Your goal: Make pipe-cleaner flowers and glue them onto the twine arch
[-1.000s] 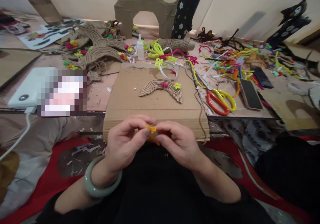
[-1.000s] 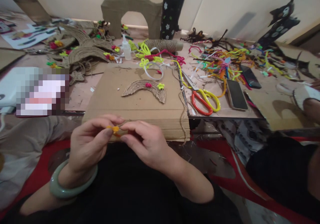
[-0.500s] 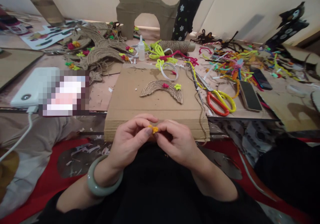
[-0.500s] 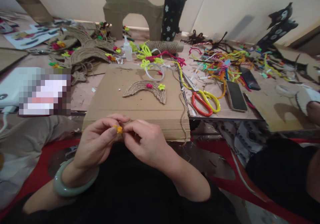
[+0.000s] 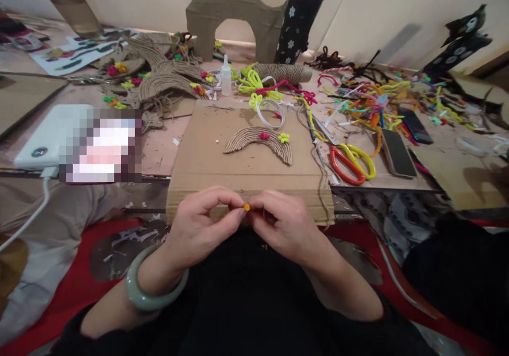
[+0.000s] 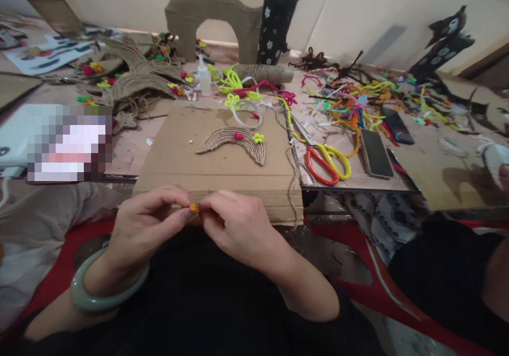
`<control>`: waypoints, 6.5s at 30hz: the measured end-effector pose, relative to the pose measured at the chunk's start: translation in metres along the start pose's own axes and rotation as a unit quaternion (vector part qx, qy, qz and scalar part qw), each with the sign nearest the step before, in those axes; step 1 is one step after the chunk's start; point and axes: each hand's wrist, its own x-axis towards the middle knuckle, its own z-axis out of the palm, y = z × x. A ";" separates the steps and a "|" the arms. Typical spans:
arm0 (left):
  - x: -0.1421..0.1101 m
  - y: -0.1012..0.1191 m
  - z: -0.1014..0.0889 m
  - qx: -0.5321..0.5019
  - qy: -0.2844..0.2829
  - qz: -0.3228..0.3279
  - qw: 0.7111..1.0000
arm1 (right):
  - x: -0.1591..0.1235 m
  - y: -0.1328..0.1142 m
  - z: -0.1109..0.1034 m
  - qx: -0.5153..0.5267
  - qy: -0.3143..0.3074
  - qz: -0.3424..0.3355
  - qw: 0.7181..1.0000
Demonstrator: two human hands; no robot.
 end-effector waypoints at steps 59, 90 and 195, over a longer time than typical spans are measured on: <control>0.003 -0.011 0.021 -0.420 -0.157 -0.356 0.819 | 0.005 0.021 -0.038 -0.207 -0.039 -0.317 0.925; -0.005 -0.015 0.019 -0.291 0.043 -0.209 0.933 | 0.007 0.003 -0.014 0.046 -0.030 0.057 0.997; -0.003 -0.009 0.011 -0.224 -0.051 -0.216 0.949 | -0.001 0.007 -0.010 -0.114 0.025 -0.101 0.988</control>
